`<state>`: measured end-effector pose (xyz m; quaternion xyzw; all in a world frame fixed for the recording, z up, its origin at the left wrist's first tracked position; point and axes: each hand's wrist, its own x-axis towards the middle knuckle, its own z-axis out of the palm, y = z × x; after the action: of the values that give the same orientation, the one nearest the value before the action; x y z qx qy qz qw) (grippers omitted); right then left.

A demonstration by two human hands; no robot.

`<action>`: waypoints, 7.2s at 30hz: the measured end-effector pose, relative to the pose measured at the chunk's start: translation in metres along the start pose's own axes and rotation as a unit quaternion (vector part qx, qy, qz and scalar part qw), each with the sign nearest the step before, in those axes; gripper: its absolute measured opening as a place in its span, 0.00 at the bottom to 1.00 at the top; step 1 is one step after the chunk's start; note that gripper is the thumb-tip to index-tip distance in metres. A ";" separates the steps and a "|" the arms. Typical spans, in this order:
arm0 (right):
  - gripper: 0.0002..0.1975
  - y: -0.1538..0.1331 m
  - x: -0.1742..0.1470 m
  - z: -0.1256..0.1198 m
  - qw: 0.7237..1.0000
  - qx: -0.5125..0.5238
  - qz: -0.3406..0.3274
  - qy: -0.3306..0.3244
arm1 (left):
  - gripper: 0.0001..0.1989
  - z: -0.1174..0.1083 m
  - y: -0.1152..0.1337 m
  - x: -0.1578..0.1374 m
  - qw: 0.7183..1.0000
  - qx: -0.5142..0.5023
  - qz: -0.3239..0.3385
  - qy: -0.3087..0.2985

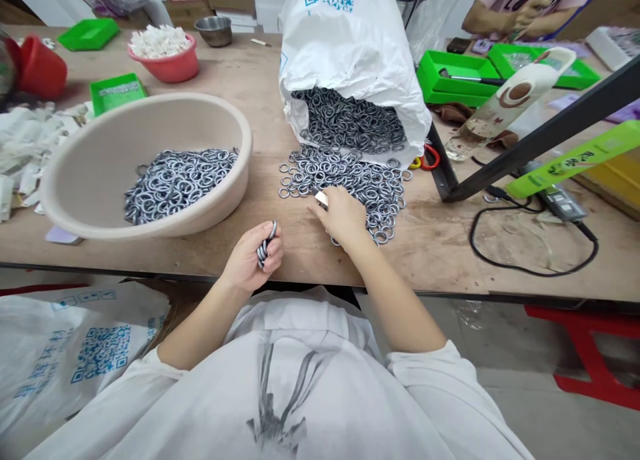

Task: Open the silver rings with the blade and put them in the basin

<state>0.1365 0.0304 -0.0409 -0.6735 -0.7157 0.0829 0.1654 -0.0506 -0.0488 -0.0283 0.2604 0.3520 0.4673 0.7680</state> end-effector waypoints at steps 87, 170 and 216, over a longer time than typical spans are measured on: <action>0.28 -0.044 -0.054 0.015 0.767 0.625 0.059 -0.134 | 0.20 0.002 -0.020 0.020 0.997 0.036 0.049 0.043; 0.22 -0.037 -0.076 -0.022 0.808 0.578 -0.116 0.022 | 0.18 0.016 0.016 -0.002 0.987 0.136 0.050 -0.077; 0.23 -0.025 -0.054 -0.012 0.781 0.625 -0.009 0.013 | 0.13 0.005 0.084 -0.022 0.840 0.466 0.272 0.054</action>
<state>0.1196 -0.0266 -0.0285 -0.4168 -0.5109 0.5018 0.5598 -0.0984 -0.0331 0.0426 0.6475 0.4842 0.4515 0.3775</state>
